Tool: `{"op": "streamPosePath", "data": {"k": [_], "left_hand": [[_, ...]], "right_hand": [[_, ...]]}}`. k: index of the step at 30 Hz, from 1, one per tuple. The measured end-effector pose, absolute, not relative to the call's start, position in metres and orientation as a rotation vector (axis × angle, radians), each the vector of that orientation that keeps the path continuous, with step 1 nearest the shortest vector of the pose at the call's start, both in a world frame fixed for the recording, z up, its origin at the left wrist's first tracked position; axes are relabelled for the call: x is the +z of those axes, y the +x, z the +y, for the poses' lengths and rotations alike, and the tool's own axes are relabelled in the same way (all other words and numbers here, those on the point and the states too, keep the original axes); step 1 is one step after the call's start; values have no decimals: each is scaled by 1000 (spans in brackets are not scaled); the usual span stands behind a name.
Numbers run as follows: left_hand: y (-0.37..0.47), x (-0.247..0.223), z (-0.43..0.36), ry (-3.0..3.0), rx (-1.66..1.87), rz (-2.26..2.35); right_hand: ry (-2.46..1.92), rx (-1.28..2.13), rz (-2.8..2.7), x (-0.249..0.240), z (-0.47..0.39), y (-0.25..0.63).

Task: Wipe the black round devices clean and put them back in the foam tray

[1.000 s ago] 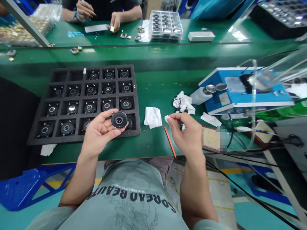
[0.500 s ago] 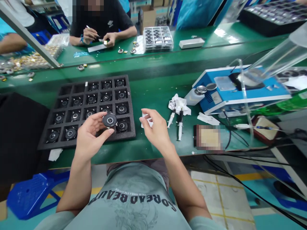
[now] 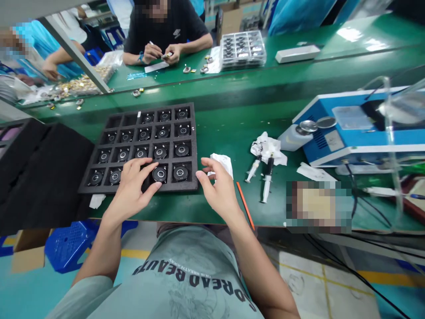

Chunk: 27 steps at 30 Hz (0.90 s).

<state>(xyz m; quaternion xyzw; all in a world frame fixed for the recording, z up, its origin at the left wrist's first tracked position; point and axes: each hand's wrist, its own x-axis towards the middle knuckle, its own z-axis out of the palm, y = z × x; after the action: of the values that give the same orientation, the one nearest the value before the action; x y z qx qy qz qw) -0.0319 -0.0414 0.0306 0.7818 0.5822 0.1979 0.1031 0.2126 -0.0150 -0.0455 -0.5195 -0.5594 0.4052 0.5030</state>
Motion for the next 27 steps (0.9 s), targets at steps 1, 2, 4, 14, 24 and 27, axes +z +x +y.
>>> {"op": "streamPosePath", "data": {"k": [1, 2, 4, 14, 24, 27], "left_hand": [[-35, 31, -44, 2311, 568, 1739], [-42, 32, -46, 2294, 578, 1763], [-68, 36, -48, 2216, 673, 1843], [-198, 30, -26, 1231, 992, 2229], [-158, 35, -51, 1125, 1595, 1841], [-141, 37, -56, 1090, 1793, 1768]], "right_hand": [[-1243, 1009, -1313, -48, -15, 208], [-1225, 1043, -1271, -50, -14, 203], [-1177, 1114, -1199, -55, -12, 194], [-1112, 1113, -1218, -54, -4, 166], [-1020, 1010, -1086, -64, -22, 184], [-994, 982, -993, -59, -29, 196]]}}
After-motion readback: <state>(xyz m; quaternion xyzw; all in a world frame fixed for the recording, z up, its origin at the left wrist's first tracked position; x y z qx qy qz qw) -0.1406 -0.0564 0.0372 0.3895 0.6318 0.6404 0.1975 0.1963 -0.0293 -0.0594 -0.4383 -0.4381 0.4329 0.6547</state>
